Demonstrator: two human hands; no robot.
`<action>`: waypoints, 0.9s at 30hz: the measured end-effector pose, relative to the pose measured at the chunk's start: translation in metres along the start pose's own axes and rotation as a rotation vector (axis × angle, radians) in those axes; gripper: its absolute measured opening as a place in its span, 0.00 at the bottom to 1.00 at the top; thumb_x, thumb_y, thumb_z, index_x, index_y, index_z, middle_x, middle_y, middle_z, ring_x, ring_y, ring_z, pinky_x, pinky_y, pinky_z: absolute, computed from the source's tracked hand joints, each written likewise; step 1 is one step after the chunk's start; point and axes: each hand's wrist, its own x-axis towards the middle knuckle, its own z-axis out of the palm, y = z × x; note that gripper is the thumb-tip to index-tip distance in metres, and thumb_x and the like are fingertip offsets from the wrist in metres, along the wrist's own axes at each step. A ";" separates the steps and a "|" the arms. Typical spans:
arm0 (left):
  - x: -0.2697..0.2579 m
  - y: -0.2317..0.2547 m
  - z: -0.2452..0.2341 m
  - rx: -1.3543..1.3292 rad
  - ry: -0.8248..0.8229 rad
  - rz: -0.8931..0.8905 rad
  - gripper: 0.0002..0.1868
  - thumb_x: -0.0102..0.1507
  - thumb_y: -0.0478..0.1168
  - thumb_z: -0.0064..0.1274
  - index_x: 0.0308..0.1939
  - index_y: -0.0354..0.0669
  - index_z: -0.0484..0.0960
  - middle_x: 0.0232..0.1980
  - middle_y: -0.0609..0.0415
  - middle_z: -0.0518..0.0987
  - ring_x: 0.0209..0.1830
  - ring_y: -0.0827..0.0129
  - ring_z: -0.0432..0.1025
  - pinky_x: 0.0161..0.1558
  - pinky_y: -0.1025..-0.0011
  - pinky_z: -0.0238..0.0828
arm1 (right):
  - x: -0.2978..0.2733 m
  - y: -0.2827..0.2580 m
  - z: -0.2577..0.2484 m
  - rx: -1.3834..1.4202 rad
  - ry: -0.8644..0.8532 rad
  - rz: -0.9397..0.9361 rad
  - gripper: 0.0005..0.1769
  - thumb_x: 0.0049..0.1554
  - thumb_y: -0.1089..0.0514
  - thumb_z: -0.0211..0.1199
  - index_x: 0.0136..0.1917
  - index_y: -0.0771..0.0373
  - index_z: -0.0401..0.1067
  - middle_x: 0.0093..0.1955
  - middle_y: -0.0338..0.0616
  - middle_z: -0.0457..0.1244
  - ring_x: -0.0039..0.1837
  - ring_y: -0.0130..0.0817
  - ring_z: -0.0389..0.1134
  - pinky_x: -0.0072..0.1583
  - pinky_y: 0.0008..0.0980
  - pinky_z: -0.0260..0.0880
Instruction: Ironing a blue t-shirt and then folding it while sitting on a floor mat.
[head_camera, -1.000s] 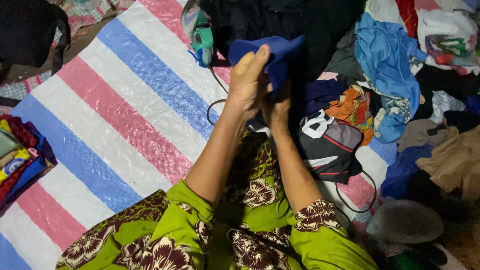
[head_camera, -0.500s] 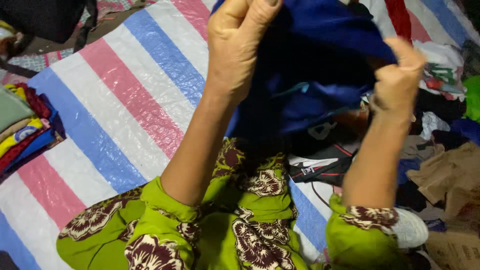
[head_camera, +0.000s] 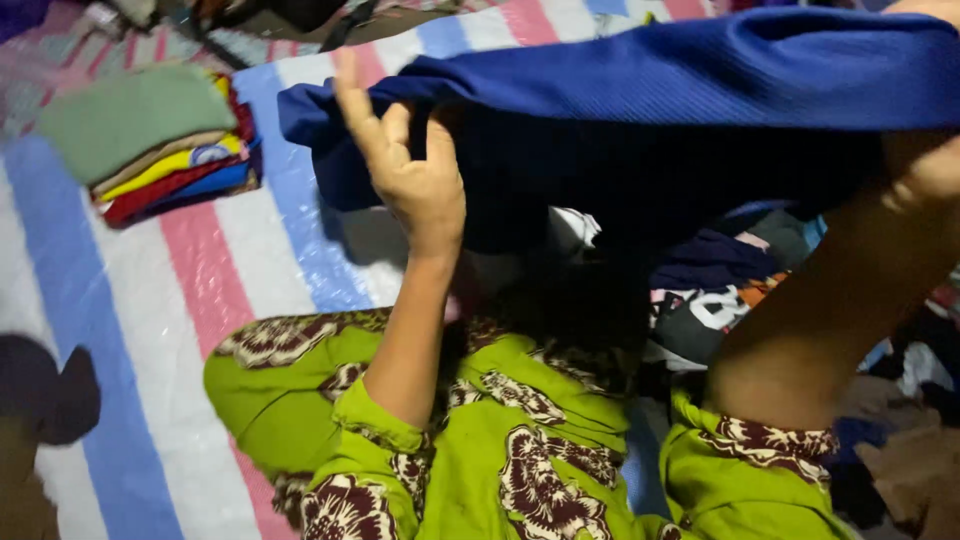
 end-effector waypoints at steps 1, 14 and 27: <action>-0.002 -0.013 -0.015 0.181 0.022 -0.066 0.25 0.63 0.29 0.51 0.66 0.39 0.69 0.63 0.59 0.76 0.50 0.68 0.75 0.59 0.71 0.72 | 0.004 0.002 0.012 0.019 -0.027 0.022 0.23 0.52 0.71 0.48 0.57 0.67 0.76 0.48 0.39 0.68 0.45 0.30 0.68 0.51 0.29 0.70; 0.025 -0.187 -0.154 0.362 0.110 -0.602 0.12 0.62 0.40 0.57 0.48 0.41 0.82 0.44 0.50 0.84 0.44 0.66 0.76 0.49 0.68 0.74 | 0.036 0.048 0.167 0.215 -0.195 0.340 0.18 0.54 0.67 0.51 0.55 0.63 0.75 0.41 0.35 0.68 0.36 0.28 0.67 0.38 0.31 0.69; 0.136 0.007 -0.172 0.511 -0.007 0.117 0.22 0.60 0.23 0.47 0.58 0.33 0.79 0.61 0.48 0.79 0.62 0.63 0.73 0.69 0.68 0.67 | 0.065 0.094 0.162 0.161 0.009 -0.113 0.13 0.60 0.70 0.53 0.52 0.60 0.76 0.50 0.36 0.69 0.51 0.29 0.70 0.56 0.33 0.72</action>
